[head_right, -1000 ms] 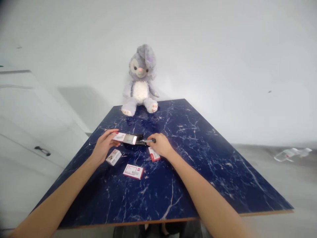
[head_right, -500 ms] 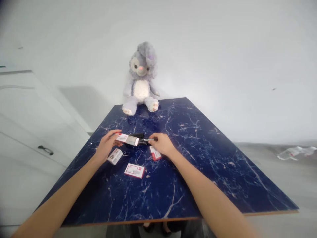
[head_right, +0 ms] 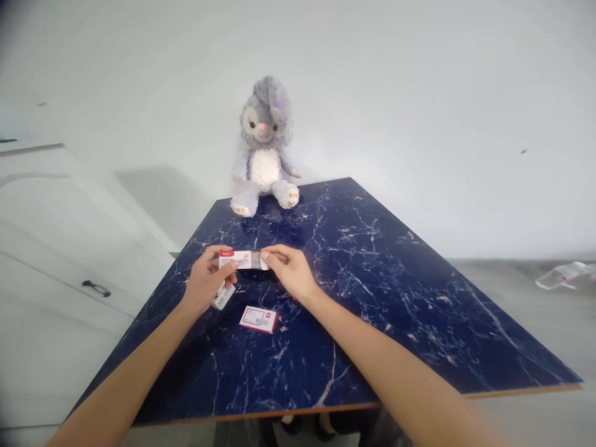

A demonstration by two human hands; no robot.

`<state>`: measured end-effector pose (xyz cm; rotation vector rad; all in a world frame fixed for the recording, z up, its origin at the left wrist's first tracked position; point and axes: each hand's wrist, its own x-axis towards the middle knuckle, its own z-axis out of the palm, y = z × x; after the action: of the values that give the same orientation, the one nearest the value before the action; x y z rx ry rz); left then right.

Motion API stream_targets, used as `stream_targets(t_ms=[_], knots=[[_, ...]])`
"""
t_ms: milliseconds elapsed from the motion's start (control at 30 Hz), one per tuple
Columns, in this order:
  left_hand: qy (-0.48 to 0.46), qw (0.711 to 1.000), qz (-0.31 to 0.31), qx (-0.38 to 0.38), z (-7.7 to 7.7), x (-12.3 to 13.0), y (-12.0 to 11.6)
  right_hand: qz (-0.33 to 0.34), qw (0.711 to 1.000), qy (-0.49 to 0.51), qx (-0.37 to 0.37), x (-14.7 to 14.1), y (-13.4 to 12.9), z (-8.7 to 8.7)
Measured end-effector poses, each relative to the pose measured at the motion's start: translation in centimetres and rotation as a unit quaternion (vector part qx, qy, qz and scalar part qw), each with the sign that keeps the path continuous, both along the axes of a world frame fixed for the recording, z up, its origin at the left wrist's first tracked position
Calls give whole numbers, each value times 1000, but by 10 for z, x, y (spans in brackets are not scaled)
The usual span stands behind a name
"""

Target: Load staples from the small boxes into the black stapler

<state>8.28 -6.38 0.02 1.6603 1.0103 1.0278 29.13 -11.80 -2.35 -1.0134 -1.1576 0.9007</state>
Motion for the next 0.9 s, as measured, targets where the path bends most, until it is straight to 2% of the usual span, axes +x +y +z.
stream_targets(t_ms=[100,200,233,333,433,533,600,700,767,900], knots=[[-12,1000,-10,-10,-5,11,-11,-49,997,55,-36,-5,1,-6],[-22,999,-28,-5,-12,20,-21,-91,995,-31,-17,-14,-7,-6],[-20,999,-26,2,-14,21,-23,-82,994,-74,-1,-18,-12,-4],[28,997,19,66,-16,19,-26,4,987,-159,25,-30,-26,2],[78,987,31,134,-16,15,-21,40,974,-217,43,-33,-29,2],[76,991,0,109,-14,13,-15,59,955,-281,75,-29,-23,-5],[75,993,2,96,-13,13,-12,59,947,-298,100,-29,-20,-9],[61,993,16,102,-11,14,-13,9,959,-257,118,-30,-17,-7],[26,996,6,80,-10,15,-16,-10,977,-189,97,-31,-18,-2],[-35,998,-24,36,-10,17,-20,30,998,-41,30,-28,-19,3]])
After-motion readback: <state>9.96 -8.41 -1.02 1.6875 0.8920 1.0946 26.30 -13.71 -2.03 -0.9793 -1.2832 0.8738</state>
